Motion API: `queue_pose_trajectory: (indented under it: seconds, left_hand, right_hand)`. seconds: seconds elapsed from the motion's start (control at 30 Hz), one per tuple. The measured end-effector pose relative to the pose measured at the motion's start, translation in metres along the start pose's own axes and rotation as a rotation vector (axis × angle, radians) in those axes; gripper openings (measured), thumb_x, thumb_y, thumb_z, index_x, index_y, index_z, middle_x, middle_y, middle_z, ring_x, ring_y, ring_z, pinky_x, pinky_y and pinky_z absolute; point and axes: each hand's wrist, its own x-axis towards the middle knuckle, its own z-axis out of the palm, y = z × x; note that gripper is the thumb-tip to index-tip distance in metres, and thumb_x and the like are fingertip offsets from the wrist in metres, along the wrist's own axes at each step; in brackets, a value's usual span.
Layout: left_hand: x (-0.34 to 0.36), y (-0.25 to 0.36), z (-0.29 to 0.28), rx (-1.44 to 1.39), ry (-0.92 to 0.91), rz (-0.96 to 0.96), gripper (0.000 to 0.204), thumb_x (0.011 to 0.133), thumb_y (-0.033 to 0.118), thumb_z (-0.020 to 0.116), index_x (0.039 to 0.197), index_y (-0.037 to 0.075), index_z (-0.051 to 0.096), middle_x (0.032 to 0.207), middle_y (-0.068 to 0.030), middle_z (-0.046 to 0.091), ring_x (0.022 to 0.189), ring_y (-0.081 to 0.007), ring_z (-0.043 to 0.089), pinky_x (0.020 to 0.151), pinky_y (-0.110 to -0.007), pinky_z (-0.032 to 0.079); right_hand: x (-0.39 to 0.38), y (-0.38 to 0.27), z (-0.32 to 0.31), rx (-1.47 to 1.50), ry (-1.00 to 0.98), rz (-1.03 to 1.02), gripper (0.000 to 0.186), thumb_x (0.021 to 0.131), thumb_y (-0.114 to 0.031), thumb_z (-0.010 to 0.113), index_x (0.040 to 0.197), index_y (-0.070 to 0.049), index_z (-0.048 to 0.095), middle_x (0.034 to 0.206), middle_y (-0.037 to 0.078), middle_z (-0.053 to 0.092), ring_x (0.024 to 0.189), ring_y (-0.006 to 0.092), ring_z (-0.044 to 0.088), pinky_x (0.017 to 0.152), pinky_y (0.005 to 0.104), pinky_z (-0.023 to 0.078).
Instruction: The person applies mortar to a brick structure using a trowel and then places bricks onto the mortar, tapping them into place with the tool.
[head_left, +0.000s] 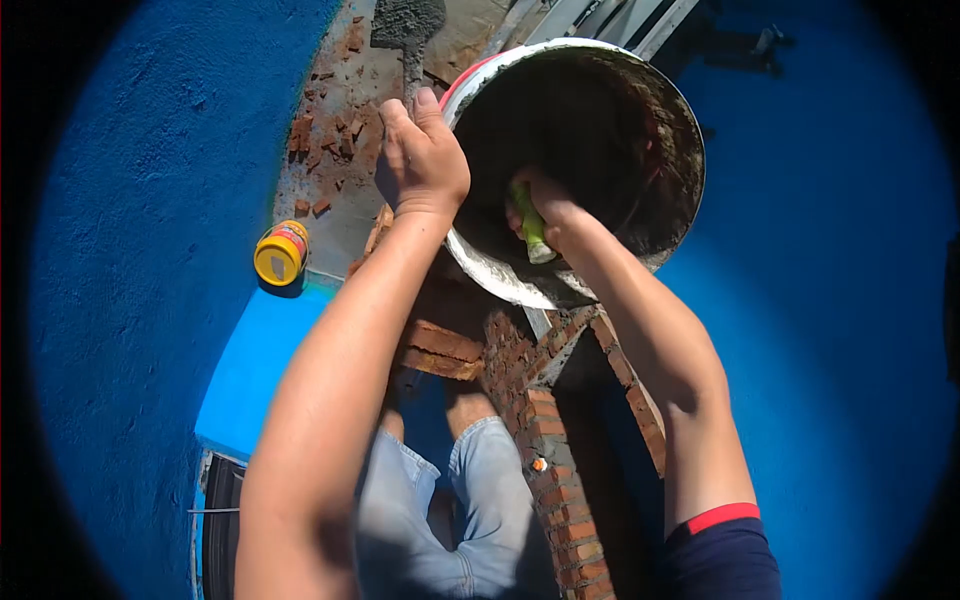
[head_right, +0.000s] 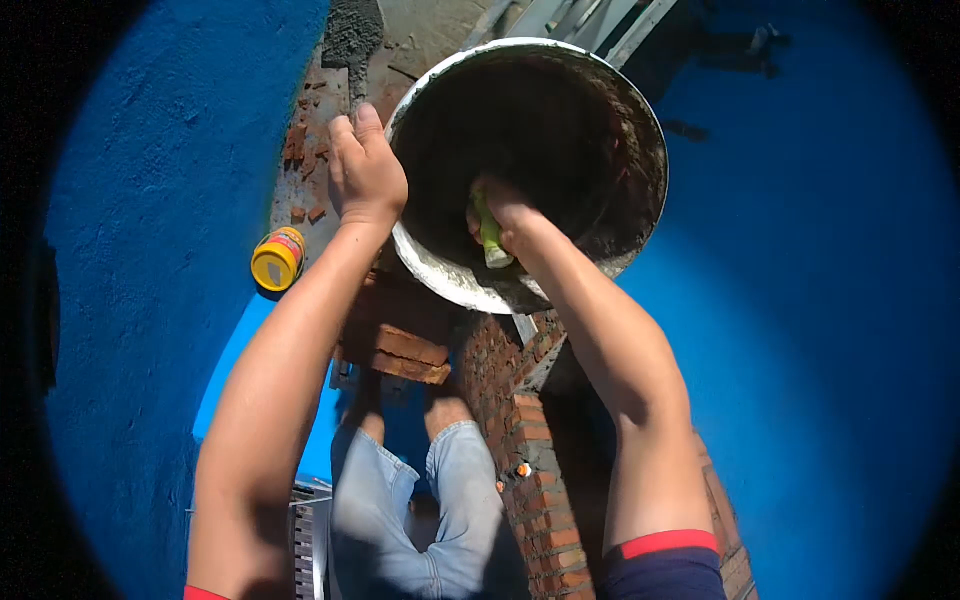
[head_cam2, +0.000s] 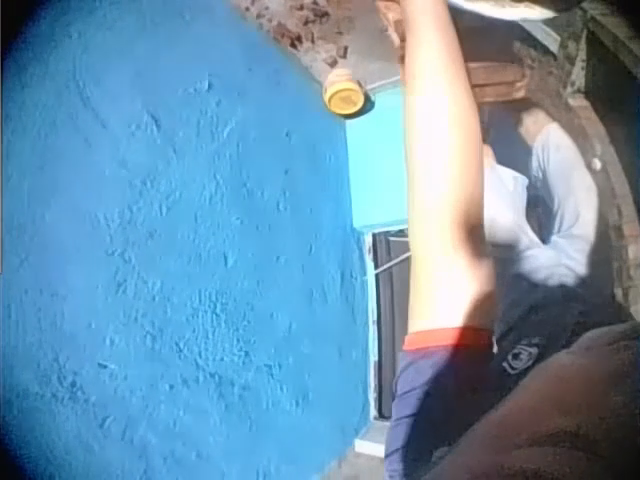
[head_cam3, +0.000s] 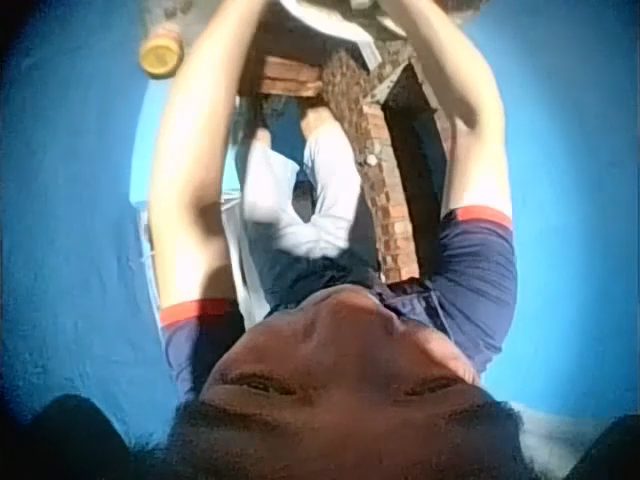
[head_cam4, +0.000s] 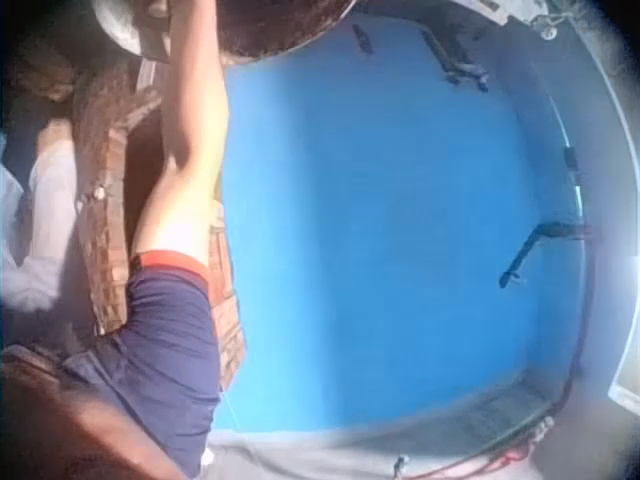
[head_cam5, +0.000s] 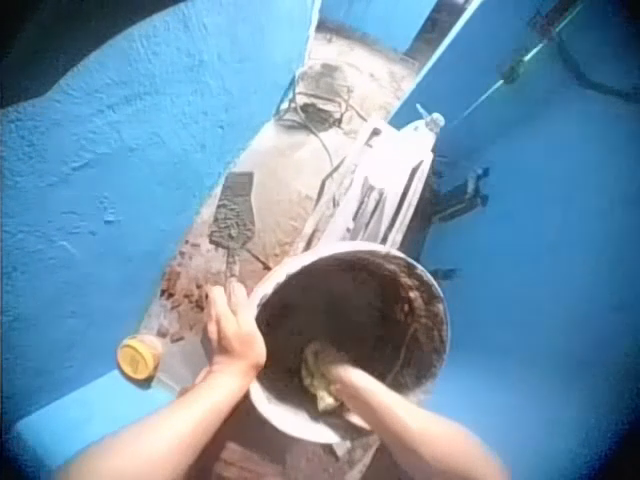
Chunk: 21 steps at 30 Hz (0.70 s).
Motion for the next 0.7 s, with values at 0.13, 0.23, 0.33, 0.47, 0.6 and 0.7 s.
queue_pose_trajectory:
  seconds: [0.13,0.23,0.33,0.47,0.6,0.7]
  left_hand:
    - [0.005,-0.011,-0.003,0.023,0.035,-0.011,0.049,0.097,0.046,0.035,0.101,0.0,0.051,0.104,-0.0265,0.059,0.099,-0.0441,0.054,0.084,-0.048,0.041]
    - [0.0,0.001,-0.002,0.055,0.012,-0.043,0.048,0.097,0.047,0.033,0.104,0.002,0.05,0.106,-0.0252,0.059,0.1,-0.0437,0.055,0.084,-0.049,0.041]
    - [0.001,-0.004,-0.002,-0.079,0.022,0.031,0.037,0.097,0.042,0.039,0.095,0.005,0.04,0.086,-0.021,0.063,0.083,-0.0393,0.061,0.07,-0.046,0.045]
    - [0.005,-0.015,-0.001,0.097,0.033,0.013,0.038,0.097,0.043,0.038,0.096,0.005,0.038,0.084,-0.0217,0.063,0.08,-0.0406,0.061,0.067,-0.047,0.045]
    - [0.001,-0.012,-0.004,-0.082,0.024,0.019,0.037,0.097,0.04,0.042,0.096,0.003,0.038,0.084,-0.0241,0.061,0.082,-0.0411,0.06,0.069,-0.046,0.045]
    - [0.006,-0.026,0.004,-0.082,0.124,0.091,0.036,0.098,0.036,0.042,0.095,0.0,0.036,0.087,-0.0269,0.059,0.085,-0.0431,0.058,0.072,-0.043,0.045]
  right_hand:
    - [-0.047,-0.028,-0.003,0.125,-0.163,0.083,0.033,0.093,-0.035,0.042,0.077,-0.008,0.05,0.057,0.004,0.049,0.043,0.0142,0.045,0.041,0.0277,0.041]
    - [-0.086,-0.049,-0.023,-0.179,0.053,-0.05,0.042,0.092,-0.038,0.043,0.068,-0.006,0.052,0.054,0.005,0.052,0.045,0.0175,0.049,0.048,0.032,0.043]
    - [-0.151,-0.063,-0.021,-0.787,0.274,-0.271,0.055,0.09,-0.048,0.049,0.061,-0.002,0.056,0.056,0.007,0.055,0.052,0.0169,0.053,0.052,0.0311,0.041]
    - [-0.223,-0.064,-0.009,-1.652,0.561,-0.401,0.039,0.097,-0.035,0.043,0.086,0.001,0.055,0.086,0.022,0.063,0.085,0.0377,0.061,0.072,0.043,0.049]
    - [-0.245,-0.08,-0.007,-2.003,0.832,-0.618,0.021,0.089,-0.021,0.054,0.087,0.0,0.053,0.083,0.018,0.062,0.072,0.0357,0.063,0.066,0.0447,0.052]
    - [-0.189,-0.103,-0.012,-2.139,0.622,-0.49,0.009,0.075,-0.007,0.055,0.074,-0.004,0.064,0.081,0.015,0.068,0.079,0.0331,0.067,0.065,0.0431,0.054]
